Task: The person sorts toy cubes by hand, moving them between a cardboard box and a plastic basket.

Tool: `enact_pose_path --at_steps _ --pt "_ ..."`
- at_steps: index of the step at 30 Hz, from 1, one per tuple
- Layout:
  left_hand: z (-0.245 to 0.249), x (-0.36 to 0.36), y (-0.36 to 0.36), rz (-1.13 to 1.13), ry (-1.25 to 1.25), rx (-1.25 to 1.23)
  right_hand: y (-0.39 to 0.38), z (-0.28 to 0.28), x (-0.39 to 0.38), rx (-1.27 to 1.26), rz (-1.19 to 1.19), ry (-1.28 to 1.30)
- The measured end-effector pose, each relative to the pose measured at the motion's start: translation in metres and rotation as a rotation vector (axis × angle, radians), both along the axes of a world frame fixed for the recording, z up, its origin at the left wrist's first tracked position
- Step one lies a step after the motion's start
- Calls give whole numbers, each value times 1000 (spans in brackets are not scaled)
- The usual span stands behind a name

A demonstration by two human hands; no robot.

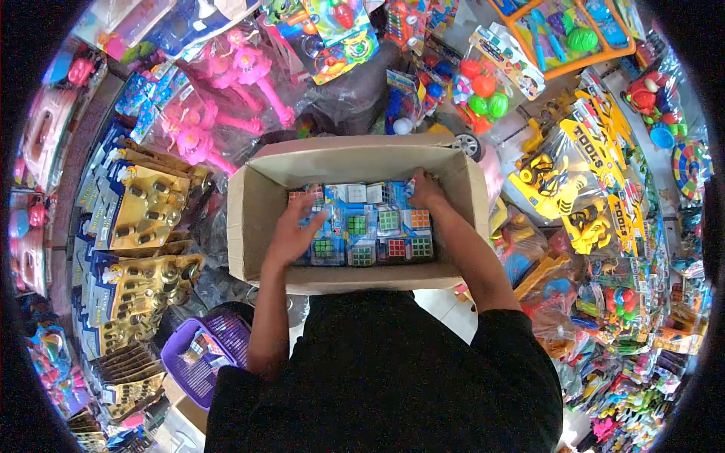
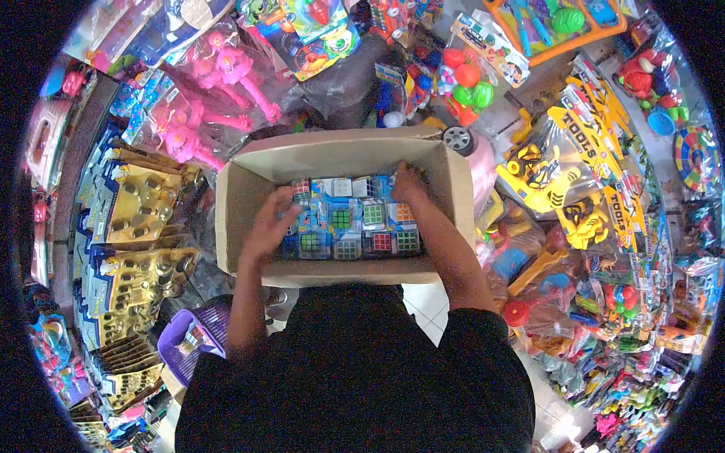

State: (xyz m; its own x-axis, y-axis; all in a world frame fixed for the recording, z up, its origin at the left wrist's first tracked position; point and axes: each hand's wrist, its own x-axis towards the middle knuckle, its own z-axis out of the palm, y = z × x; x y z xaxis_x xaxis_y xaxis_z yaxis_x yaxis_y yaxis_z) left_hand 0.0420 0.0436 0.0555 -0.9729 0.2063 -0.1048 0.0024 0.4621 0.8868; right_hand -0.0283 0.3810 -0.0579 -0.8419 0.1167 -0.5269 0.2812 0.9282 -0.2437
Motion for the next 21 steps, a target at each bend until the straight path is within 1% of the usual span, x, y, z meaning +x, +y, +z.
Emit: enact_pose_path --at_steps 1,3,6,9,11,12,14,18,21 --pt "30 20 -7 51 55 -143 1 -3 1 9 -9 -10" --pt "50 51 -19 127 43 -238 4 -8 0 29 -20 -26" --pt "27 86 -34 204 90 -454 19 -37 5 145 193 81" --pt "18 104 -26 177 231 -684 37 -62 -1 68 307 104" --pt "17 101 -21 222 216 -670 44 -71 -6 48 372 104" --pt "16 98 -18 245 207 -663 44 -68 -6 38 405 102" --pt "14 92 -17 238 226 -622 42 -62 -7 45 400 104" --pt "9 90 -18 234 203 -602 25 -23 -2 78 417 155" --pt "4 91 -22 246 171 -614 12 -1 -13 -96 394 122"
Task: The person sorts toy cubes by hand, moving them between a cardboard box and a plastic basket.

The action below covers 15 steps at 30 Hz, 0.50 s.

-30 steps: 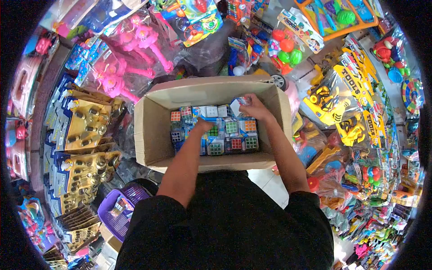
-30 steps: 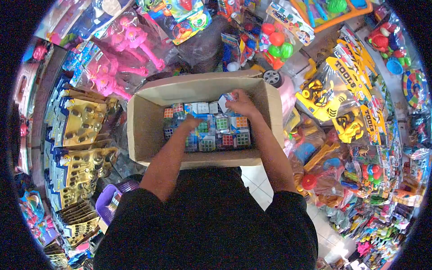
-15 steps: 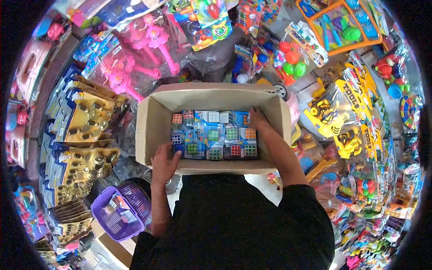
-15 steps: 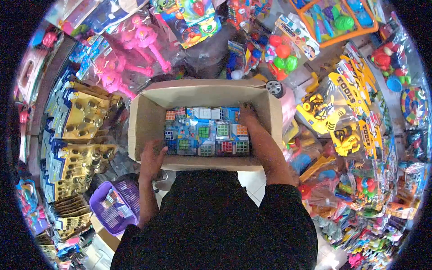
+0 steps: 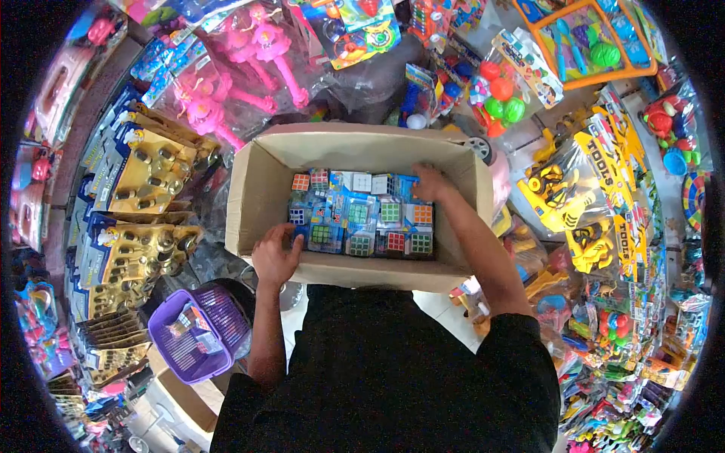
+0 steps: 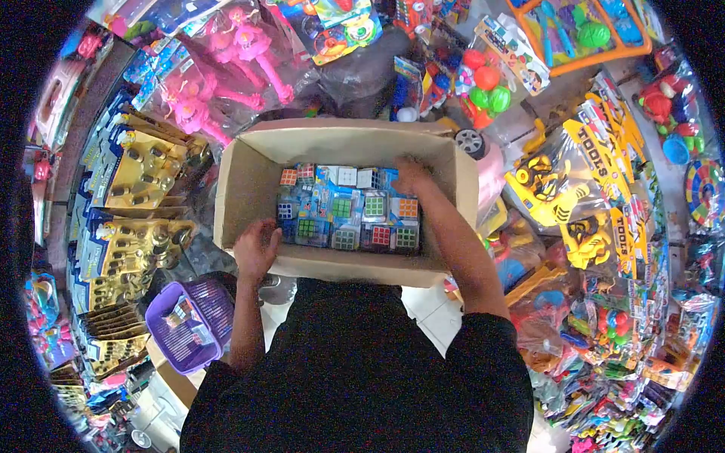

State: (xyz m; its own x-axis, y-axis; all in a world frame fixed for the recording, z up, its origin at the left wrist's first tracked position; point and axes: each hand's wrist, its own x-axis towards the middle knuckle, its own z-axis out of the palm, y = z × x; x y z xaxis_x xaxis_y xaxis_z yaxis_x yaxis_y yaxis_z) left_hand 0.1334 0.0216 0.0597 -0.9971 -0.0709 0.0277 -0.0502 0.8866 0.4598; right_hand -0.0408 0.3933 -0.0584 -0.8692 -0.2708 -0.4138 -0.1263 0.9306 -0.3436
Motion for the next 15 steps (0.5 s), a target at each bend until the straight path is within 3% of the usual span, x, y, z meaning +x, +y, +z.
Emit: enact_pose_path --at_steps 6,9,12,15 --pt "-1 -3 1 70 21 -12 -39 110 52 -736 105 -24" --pt "2 -5 1 81 -6 -48 -52 146 106 -952 123 -6" --pt "-4 -2 -4 86 -7 -38 -56 143 151 -941 159 -120" --pt "-5 1 -5 90 53 -7 -60 125 181 -765 172 -37"
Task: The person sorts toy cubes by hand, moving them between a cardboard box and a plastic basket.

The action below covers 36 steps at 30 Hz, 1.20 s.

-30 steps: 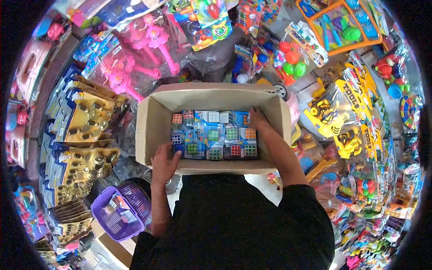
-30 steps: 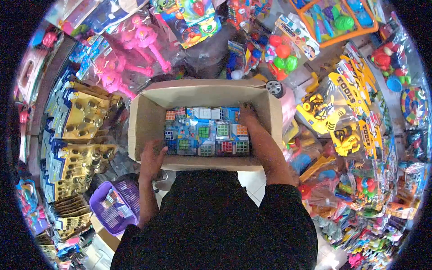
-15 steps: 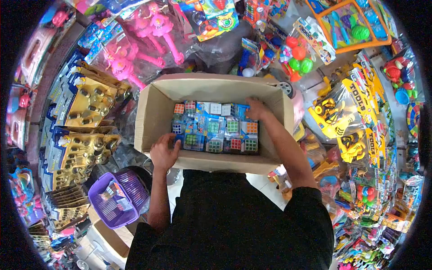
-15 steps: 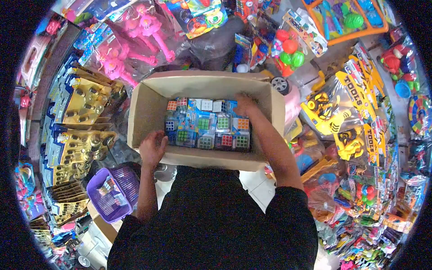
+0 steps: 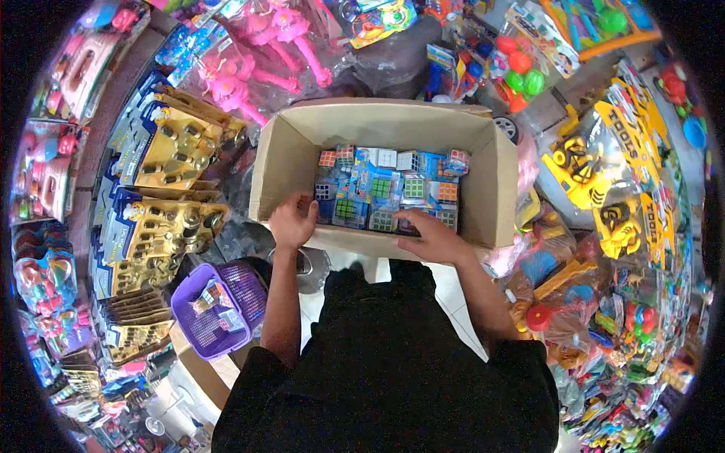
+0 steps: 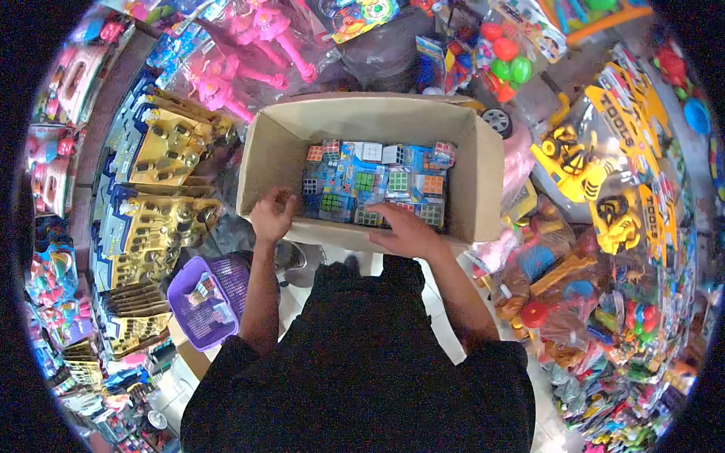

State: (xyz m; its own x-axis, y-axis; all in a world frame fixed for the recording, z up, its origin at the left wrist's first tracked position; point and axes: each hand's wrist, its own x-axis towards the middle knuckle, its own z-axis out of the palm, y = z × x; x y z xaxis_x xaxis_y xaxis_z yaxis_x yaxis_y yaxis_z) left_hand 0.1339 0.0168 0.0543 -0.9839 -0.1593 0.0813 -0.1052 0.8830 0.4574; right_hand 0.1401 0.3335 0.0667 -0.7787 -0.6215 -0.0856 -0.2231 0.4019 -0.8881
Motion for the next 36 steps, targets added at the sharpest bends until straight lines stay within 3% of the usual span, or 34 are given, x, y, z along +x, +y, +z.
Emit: enact_pose_path --at_steps 1,4,9,11,13,14,16,17,18,19,20,22,25,26,27,30,31,34,36 --pt "0 2 0 -11 21 13 -3 1 10 58 -84 71" --pt "-1 8 -1 -42 113 67 -13 25 29 -160 -271 42" --pt "0 42 -10 -92 440 164 -52 30 75 -316 -392 92" --pt "0 76 -15 -95 544 235 -76 4 105 -384 -369 -81" --pt "-16 122 -22 -70 522 272 -101 -58 134 -473 -315 -260" --pt "-29 150 -27 -60 507 293 -110 -97 152 -339 -274 -273" --pt "-77 215 -38 -48 304 300 -118 -186 201 -52 -202 -236" --pt "-118 254 -45 -47 105 333 -108 -277 231 176 -58 -52" --pt "-172 299 -56 -49 -96 366 -112 -260 258 465 53 -225" --pt "-241 351 -70 -142 -385 300 -102 -298 297 465 110 -207" --pt "-223 387 -71 -238 -802 281 -103 -286 313 499 55 -271" --pt "-365 504 -93 -384 -1031 870 -113 -247 338 565 -40 -386" --pt "-300 543 -117 60 -788 1048 -119 -241 337 443 30 -513" --pt "-299 559 -125 136 -783 1005 -117 -243 342 417 45 -554" --pt "-299 578 -132 212 -778 964 -115 -252 345 518 104 -544" --pt "-329 633 -150 442 -848 722 -116 -286 352 329 154 -676" --pt "-367 664 -160 263 -784 504 -125 -283 349 342 166 -646" --pt "-372 678 -159 221 -931 437 -152 -276 351 385 215 -552" --pt "-362 674 -144 557 -997 690 -163 -274 350 421 280 -469"
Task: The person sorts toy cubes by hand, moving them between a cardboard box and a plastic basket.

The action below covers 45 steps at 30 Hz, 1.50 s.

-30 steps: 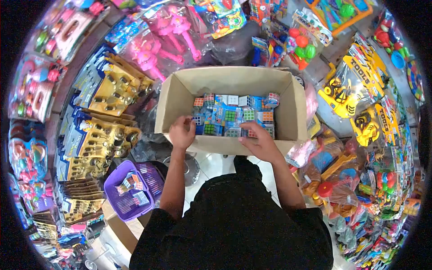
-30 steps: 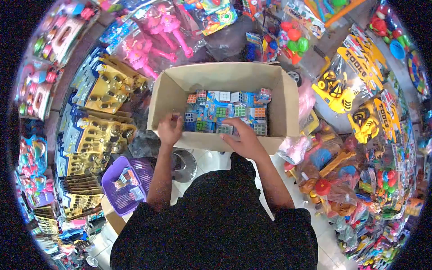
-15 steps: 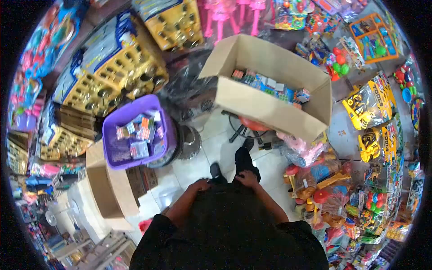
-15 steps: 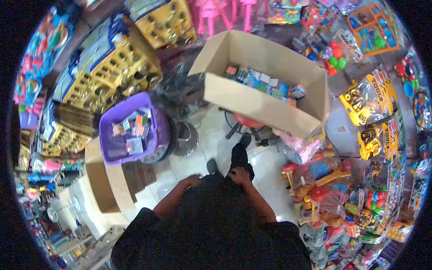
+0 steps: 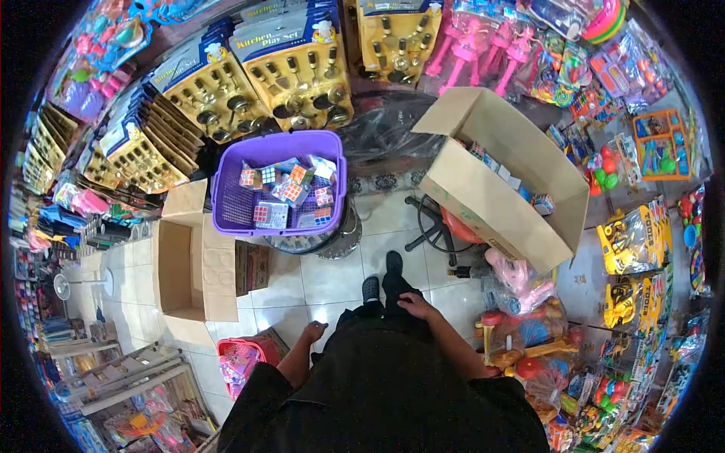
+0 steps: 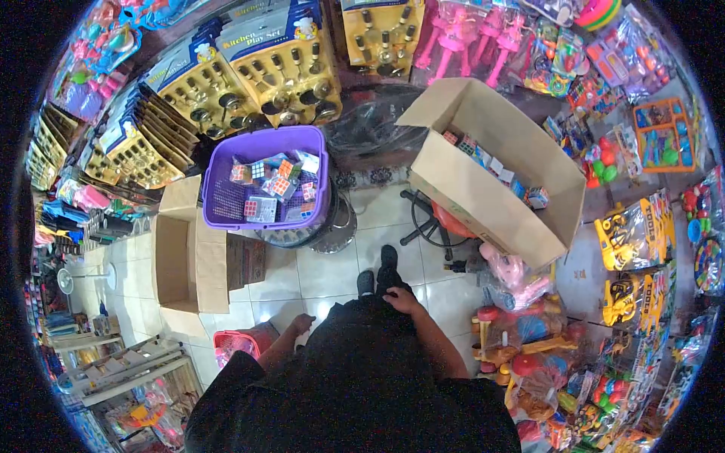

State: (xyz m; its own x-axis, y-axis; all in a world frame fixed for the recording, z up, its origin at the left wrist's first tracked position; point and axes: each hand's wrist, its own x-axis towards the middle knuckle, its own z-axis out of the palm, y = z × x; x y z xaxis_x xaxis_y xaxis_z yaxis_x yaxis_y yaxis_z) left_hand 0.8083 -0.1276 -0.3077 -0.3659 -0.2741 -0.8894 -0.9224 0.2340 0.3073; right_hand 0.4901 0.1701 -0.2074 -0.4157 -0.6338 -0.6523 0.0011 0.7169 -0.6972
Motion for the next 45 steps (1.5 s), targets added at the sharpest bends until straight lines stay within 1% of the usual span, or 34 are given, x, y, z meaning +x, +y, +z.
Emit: enact_pose_path --at_steps 1,2,3,5,7,8,10,11,14,15,16,17,18,19,20,22,23,24,26,27,29,30,31,33,34,35,37,40,41,42,43,44,45 --pt "5 -3 5 0 65 19 0 -7 3 56 27 17" --pt "10 -3 12 2 126 40 0 -7 4 62 18 7" --pt "40 -22 16 -49 145 90 1 -8 4 69 12 -5" --pt "22 -36 17 -102 208 82 -1 -3 0 82 50 7" --pt "12 -50 17 -153 318 91 -10 13 -15 121 38 -64" --pt "12 -57 14 -217 341 69 -19 20 -24 135 38 -96" --pt "3 -77 -5 -336 391 -2 -33 17 -42 149 54 -62" --pt "40 -106 -11 -95 125 27 -42 13 -54 148 61 -45" --pt "69 -154 -44 -169 371 93 -80 15 -95 150 130 31" --pt "89 -172 -57 -236 448 173 -98 24 -112 154 79 -109" --pt "128 -195 -69 -303 524 255 -111 16 -126 61 86 0" --pt "191 -225 -76 -336 437 296 -127 13 -136 -81 -18 -14" --pt "222 -242 -83 -289 372 304 -143 12 -147 -219 -117 -28" --pt "260 -259 -90 -239 427 384 -162 22 -157 -302 -170 17" --pt "297 -273 -97 -186 484 463 -183 47 -166 -383 -220 62" --pt "343 -286 -107 -44 587 485 -225 88 -181 -583 -305 118" --pt "356 -292 -115 8 621 477 -245 103 -187 -701 -342 129" --pt "371 -296 -122 124 673 435 -263 118 -192 -819 -381 138" --pt "352 -295 -139 377 947 309 -291 161 -197 -861 -425 23" --pt "354 -297 -146 328 952 -5 -303 181 -197 -879 -449 -35" --pt "359 -299 -158 207 906 -621 -327 219 -192 -909 -397 -93" --pt "358 -294 -162 222 906 -642 -338 227 -192 -924 -372 -117" --pt "357 -289 -167 237 910 -662 -349 221 -193 -891 -284 -94" --pt "351 -278 -177 243 926 -732 -374 226 -191 -822 -99 93" --pt "348 -272 -180 285 917 -713 -384 228 -191 -784 -7 188" --pt "343 -266 -182 326 910 -691 -391 231 -192 -647 123 363" --pt "336 -258 -186 397 876 -635 -408 216 -189 -440 180 411" --pt "332 -253 -197 300 828 -631 -432 194 -189 -192 266 470" --pt "334 -252 -203 286 792 -530 -439 188 -189 -129 295 482" --pt "329 -250 -210 267 827 -434 -446 187 -188 -69 323 495" --pt "324 -248 -217 244 859 -338 -451 187 -186 -23 264 435" --pt "322 -247 -227 216 892 -245 -453 190 -181 -5 267 472" --pt "327 -245 -239 142 855 -135 -454 191 -177 13 267 512"
